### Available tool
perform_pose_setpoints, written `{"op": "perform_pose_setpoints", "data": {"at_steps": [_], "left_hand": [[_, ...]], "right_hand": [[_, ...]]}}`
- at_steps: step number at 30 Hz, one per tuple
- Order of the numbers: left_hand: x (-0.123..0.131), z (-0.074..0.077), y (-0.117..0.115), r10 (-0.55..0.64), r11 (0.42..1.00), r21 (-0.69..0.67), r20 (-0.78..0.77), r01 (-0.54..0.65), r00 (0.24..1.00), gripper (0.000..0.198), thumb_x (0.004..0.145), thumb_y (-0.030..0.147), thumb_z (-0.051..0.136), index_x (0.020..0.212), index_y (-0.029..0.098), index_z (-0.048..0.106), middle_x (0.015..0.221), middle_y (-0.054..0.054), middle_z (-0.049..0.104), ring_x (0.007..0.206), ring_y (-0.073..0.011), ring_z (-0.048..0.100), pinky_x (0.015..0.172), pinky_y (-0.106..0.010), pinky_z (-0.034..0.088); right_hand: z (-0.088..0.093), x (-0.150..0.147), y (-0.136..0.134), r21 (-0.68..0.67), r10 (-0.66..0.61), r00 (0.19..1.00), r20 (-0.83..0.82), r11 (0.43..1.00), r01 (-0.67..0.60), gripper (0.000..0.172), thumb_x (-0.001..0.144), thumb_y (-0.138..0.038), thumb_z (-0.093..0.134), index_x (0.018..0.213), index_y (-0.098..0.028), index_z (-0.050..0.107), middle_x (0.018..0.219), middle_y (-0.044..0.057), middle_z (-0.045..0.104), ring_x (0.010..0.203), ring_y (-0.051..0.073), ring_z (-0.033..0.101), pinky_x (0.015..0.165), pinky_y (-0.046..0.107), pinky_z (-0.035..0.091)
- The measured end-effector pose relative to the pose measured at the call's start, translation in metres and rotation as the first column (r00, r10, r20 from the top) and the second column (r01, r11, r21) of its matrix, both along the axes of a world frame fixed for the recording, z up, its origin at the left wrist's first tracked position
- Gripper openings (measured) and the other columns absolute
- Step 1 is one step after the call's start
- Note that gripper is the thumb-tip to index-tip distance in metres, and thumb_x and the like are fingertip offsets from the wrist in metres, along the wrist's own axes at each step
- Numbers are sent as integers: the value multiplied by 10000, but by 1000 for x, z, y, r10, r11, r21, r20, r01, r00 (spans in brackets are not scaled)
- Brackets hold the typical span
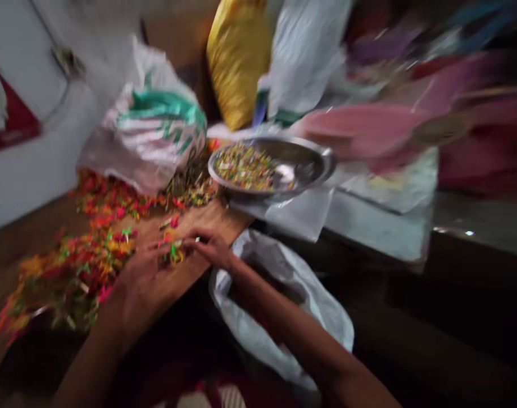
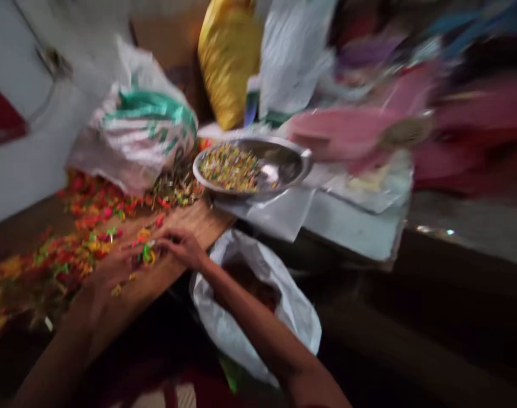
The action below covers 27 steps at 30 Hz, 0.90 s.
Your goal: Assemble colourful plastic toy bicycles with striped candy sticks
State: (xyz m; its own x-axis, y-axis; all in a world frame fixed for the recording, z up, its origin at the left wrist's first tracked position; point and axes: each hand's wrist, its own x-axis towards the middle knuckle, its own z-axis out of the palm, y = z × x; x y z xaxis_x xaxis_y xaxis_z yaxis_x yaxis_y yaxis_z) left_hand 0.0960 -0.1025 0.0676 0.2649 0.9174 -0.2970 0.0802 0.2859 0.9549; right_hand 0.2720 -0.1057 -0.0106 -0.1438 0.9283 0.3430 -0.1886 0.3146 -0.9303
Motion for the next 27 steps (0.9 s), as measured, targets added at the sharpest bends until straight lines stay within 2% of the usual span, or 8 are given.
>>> {"op": "perform_pose_setpoints", "data": {"at_steps": [1,4,9,13,16,19,23,27], "left_hand": [[-8,-15,6,-7,993,-114,49,13,999,87,824,174,730,884,113,717,872,-62,734,784,-195,705,696,-305,592],[-21,-43,19,4,975,-218,259,54,966,133,739,119,781,854,112,715,844,-64,757,733,-174,724,672,-287,614],[-16,-55,32,84,956,-294,218,-17,972,171,708,127,800,849,94,710,833,-75,761,670,-179,723,569,-274,617],[-17,-66,42,56,943,-331,229,24,972,172,733,152,777,888,92,729,836,-83,767,672,-184,721,512,-243,596],[-22,-77,47,44,932,-358,262,55,964,174,760,166,763,918,97,735,855,-87,772,663,-177,718,511,-232,596],[-26,-88,50,36,913,-401,275,80,961,200,770,171,762,949,91,724,837,-86,765,661,-186,725,517,-238,604],[-26,-97,50,26,891,-436,331,128,943,258,768,202,777,987,95,695,807,-81,755,675,-218,747,501,-234,597],[-25,-102,48,51,915,-395,307,78,950,309,699,252,844,921,109,684,781,-61,751,652,-215,738,492,-262,607]], "right_hand": [[-3,1,4,-47,1,1000,-28,999,-2,503,707,-669,750,737,-172,680,634,-18,667,599,110,621,617,233,503],[-14,0,14,-180,59,992,-113,981,-79,487,685,-644,777,812,-183,687,666,-28,681,606,107,628,653,247,514],[-45,-6,28,-359,103,973,-206,917,-173,505,661,-620,804,883,-179,694,697,-32,687,594,95,607,631,238,501],[-60,-11,38,-398,81,974,-212,903,-162,476,686,-613,794,883,-191,696,706,-31,676,601,94,591,617,232,486],[-58,-12,38,-308,22,1000,-13,951,-25,423,774,-601,732,896,-198,704,785,7,697,684,124,617,653,257,495],[-53,-11,37,-96,-95,969,228,988,120,347,878,-535,651,882,-195,718,811,36,701,749,144,631,705,281,498],[-58,-9,38,57,-105,959,263,994,93,240,929,-412,628,918,-193,725,853,48,728,797,155,672,741,288,522],[-70,-6,41,46,-47,966,255,998,36,200,923,-380,649,944,-199,731,916,50,767,835,169,712,767,296,559]]}}
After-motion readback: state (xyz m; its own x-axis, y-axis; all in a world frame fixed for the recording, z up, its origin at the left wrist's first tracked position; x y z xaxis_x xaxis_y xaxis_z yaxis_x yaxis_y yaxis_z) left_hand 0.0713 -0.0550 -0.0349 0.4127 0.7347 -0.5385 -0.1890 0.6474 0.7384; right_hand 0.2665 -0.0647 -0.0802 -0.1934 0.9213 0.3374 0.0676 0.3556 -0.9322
